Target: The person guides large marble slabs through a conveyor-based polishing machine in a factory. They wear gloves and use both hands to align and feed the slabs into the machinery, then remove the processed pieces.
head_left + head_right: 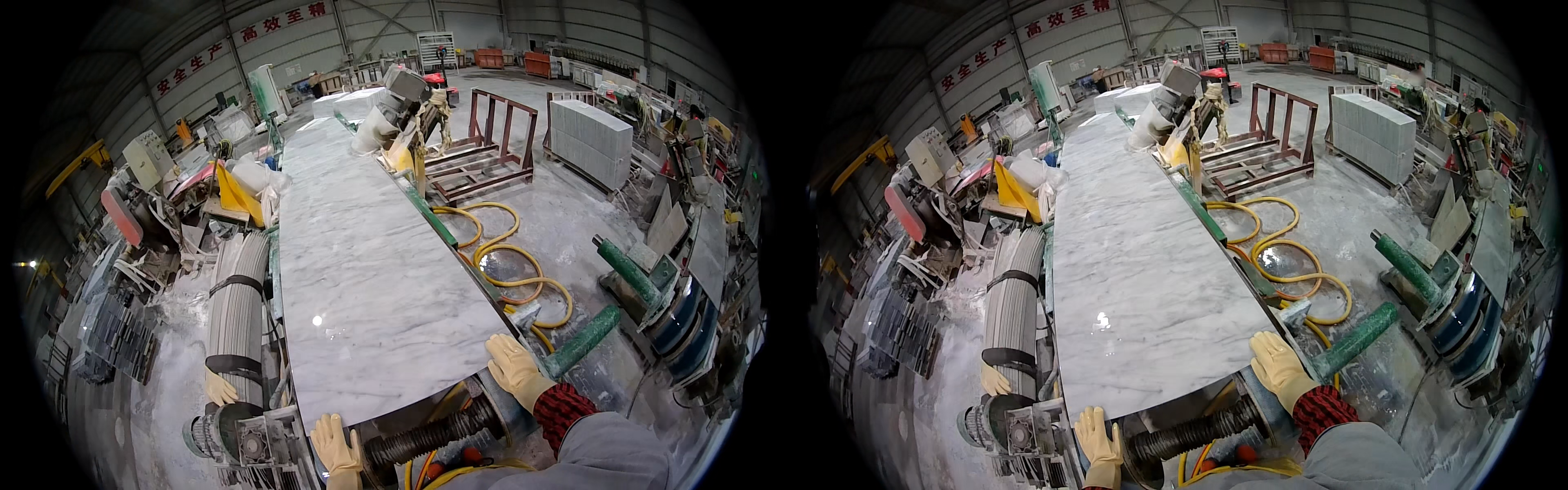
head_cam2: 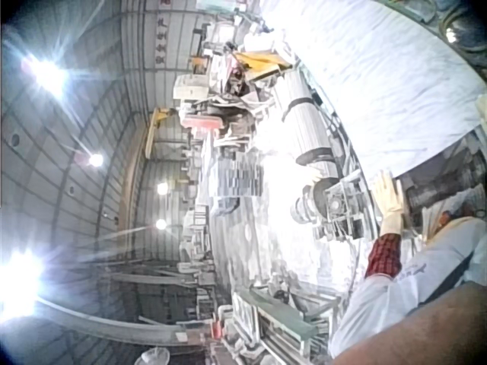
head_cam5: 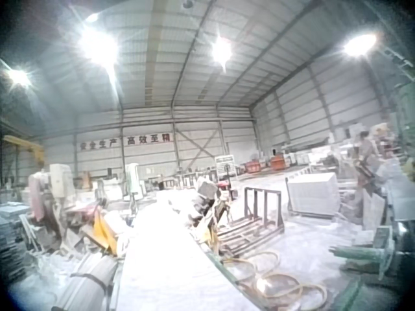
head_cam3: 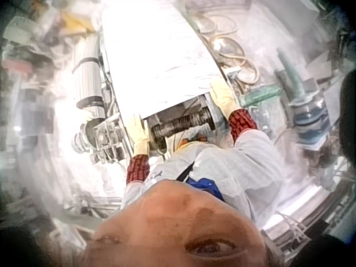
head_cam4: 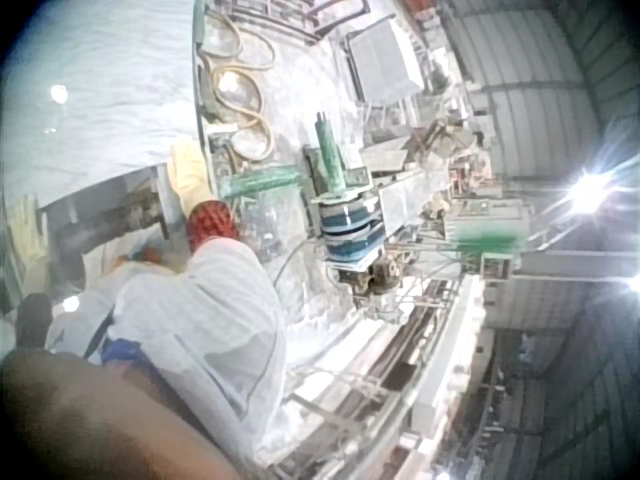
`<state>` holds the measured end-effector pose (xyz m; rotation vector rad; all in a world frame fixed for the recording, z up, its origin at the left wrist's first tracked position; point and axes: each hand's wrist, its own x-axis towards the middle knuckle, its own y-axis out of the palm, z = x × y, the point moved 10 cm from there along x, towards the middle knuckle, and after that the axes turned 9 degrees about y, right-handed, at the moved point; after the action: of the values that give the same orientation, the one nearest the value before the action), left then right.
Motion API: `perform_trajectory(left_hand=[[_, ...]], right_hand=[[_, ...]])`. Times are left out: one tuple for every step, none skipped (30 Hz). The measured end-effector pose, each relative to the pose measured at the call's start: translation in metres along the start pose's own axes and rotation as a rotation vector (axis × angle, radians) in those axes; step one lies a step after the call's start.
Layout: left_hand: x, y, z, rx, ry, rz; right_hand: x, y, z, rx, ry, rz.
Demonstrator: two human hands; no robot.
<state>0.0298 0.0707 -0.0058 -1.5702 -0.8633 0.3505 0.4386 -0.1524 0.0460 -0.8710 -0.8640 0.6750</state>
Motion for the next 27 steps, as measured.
perform_trajectory(left_hand=[[-0.001,-0.001,0.0,0.003,-0.004,0.004],[0.0,-0.001,-0.001,0.001,0.001,-0.001],[0.0,-0.001,-0.003,-0.002,0.007,-0.005],[0.002,-0.001,-0.005,-0.006,0.016,-0.008],[0.005,-0.001,-0.008,-0.025,-0.002,0.017],[0.005,-0.007,-0.012,-0.04,-0.019,0.037],[0.008,-0.006,-0.015,-0.056,-0.034,0.059],[0.002,0.002,-0.001,-0.022,-0.035,0.046],[-0.008,-0.001,-0.002,0.078,0.052,-0.084],[-0.006,0.002,-0.004,0.074,0.043,-0.01],[-0.005,0.0,-0.006,0.078,0.025,0.065],[-0.005,-0.002,-0.007,0.07,0.025,0.058],[-0.006,-0.004,-0.008,0.063,0.022,0.051],[-0.006,-0.006,-0.009,0.055,0.014,0.048],[-0.005,-0.007,-0.012,0.047,0.019,0.05],[-0.003,-0.008,-0.015,0.04,0.022,0.052],[-0.002,-0.01,-0.017,0.033,0.025,0.055],[-0.002,-0.012,-0.018,0.036,0.035,0.053],[-0.002,-0.013,-0.019,0.039,0.044,0.051],[-0.002,-0.015,-0.019,0.042,0.053,0.048],[-0.003,-0.015,-0.018,0.04,0.052,0.045],[-0.004,-0.015,-0.017,0.038,0.053,0.042],[-0.005,-0.015,-0.017,0.034,0.053,0.037],[-0.005,-0.016,-0.017,0.028,0.049,0.034],[-0.006,-0.016,-0.018,0.022,0.045,0.032],[-0.006,-0.017,-0.018,0.016,0.04,0.028],[-0.007,-0.016,-0.017,0.019,0.043,0.024]], right_hand=[[0.0,-0.001,0.002,-0.004,0.002,0.009],[0.0,-0.002,0.002,-0.002,0.007,0.013],[0.0,-0.004,0.001,0.0,0.013,0.017],[-0.001,-0.005,0.0,0.001,0.022,0.02],[-0.005,-0.006,-0.005,-0.01,0.034,0.011],[-0.007,-0.004,-0.008,-0.019,0.042,-0.003],[-0.009,-0.002,-0.011,-0.03,0.053,-0.017],[-0.011,-0.006,-0.004,-0.006,-0.003,-0.092],[-0.009,-0.002,-0.002,-0.003,-0.017,-0.088],[-0.008,-0.002,-0.005,-0.008,-0.023,-0.083],[-0.008,-0.002,-0.005,-0.005,-0.035,-0.073],[-0.006,-0.003,0.001,-0.005,-0.071,-0.079],[-0.005,-0.007,0.001,-0.008,-0.067,-0.072],[-0.006,-0.01,0.002,-0.009,-0.063,-0.059],[-0.007,-0.011,0.003,-0.009,-0.062,-0.045],[-0.01,-0.01,0.0,-0.038,-0.071,-0.098],[-0.011,-0.01,0.0,-0.034,-0.063,-0.087],[-0.011,-0.011,0.0,-0.03,-0.056,-0.075],[-0.011,-0.011,0.0,-0.026,-0.049,-0.063],[-0.009,-0.009,0.0,-0.034,-0.045,-0.044],[-0.01,-0.008,0.001,-0.034,-0.041,-0.037],[-0.01,-0.008,0.002,-0.035,-0.036,-0.029],[-0.009,-0.01,0.003,-0.037,-0.032,-0.022],[-0.009,-0.01,0.003,-0.032,-0.031,-0.013],[-0.009,-0.01,0.003,-0.027,-0.03,-0.004],[-0.009,-0.01,0.003,-0.022,-0.029,0.004],[-0.01,-0.011,0.004,-0.017,-0.034,-0.013]])
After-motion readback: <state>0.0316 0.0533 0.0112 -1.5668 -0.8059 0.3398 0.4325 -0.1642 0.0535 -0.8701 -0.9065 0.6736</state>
